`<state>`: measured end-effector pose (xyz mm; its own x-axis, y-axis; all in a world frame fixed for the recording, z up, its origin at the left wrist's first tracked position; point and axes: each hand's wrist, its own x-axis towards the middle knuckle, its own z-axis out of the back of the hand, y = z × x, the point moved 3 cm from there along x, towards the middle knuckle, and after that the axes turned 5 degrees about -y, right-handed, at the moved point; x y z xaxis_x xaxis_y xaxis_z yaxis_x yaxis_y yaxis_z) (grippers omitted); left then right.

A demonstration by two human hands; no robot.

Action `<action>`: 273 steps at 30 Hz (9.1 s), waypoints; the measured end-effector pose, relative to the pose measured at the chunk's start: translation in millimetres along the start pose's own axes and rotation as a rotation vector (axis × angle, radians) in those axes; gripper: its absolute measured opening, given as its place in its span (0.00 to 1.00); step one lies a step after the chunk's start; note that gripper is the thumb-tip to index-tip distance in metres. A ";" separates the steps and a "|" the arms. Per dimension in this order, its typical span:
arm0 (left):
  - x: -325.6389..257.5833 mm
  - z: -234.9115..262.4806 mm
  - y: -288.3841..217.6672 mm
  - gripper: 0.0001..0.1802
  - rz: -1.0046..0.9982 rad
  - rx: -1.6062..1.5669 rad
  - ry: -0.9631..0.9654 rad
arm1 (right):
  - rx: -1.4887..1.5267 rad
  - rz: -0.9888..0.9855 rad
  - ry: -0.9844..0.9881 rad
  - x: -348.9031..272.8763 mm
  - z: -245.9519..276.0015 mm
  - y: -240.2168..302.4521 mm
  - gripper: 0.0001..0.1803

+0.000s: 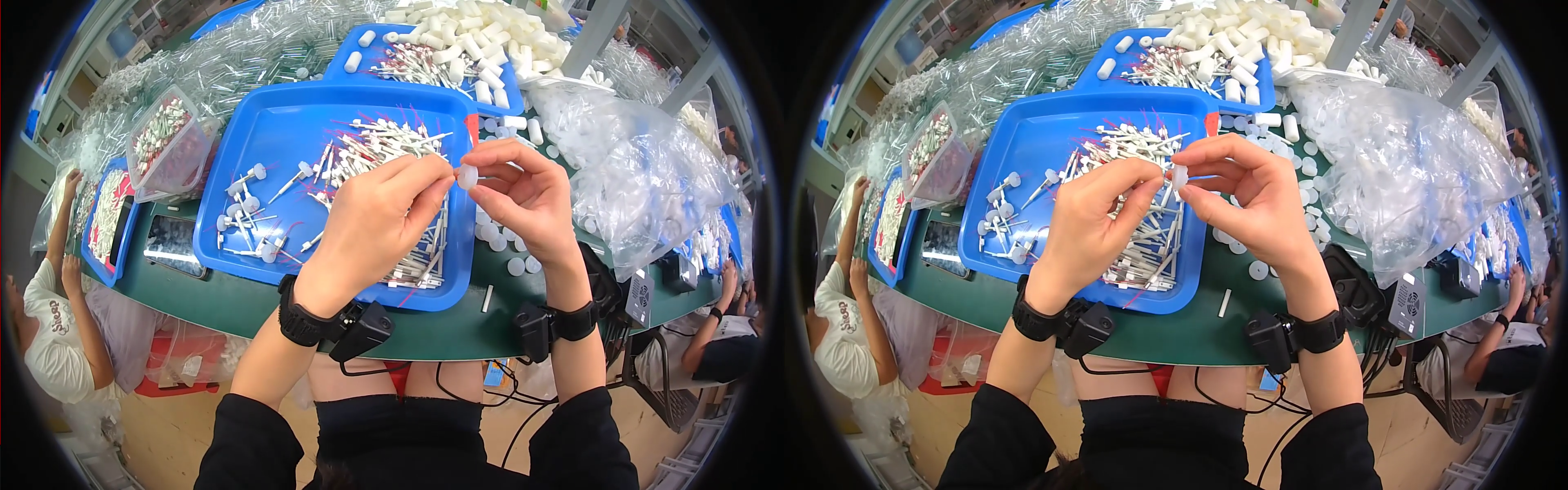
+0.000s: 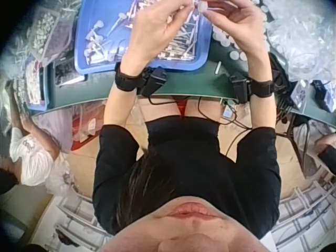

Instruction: The person is manually assembling small plastic medical components, specifically joining a thin tube/connector into a white plastic cap or valve part on a factory assembly line.

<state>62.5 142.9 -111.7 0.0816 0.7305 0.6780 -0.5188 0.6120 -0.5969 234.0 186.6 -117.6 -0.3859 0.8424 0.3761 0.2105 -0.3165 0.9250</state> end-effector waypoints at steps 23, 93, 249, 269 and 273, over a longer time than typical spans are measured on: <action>-1.4 2.4 0.5 0.16 0.199 0.033 0.250 | -0.215 0.091 0.027 -0.5 0.4 -0.2 0.17; -4.1 6.3 -1.4 0.05 -0.008 0.042 -0.020 | -0.065 0.039 0.022 -2.0 -3.2 -1.7 0.17; 4.1 3.1 18.5 0.09 -0.230 0.198 0.203 | -0.143 -0.037 -0.043 -2.6 -2.9 -30.3 0.12; 29.8 48.1 31.6 0.12 -0.098 1.143 0.185 | -1.114 0.298 -0.227 12.8 -15.3 -32.2 0.10; 25.9 22.9 20.4 0.12 -0.024 0.383 0.234 | -1.151 0.271 -0.256 14.6 -14.6 -36.5 0.08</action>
<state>34.5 167.3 -96.5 0.2650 0.7935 0.5478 -0.7884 0.5054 -0.3508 207.5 204.1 -145.1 -0.2366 0.7093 0.6640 -0.7163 -0.5891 0.3741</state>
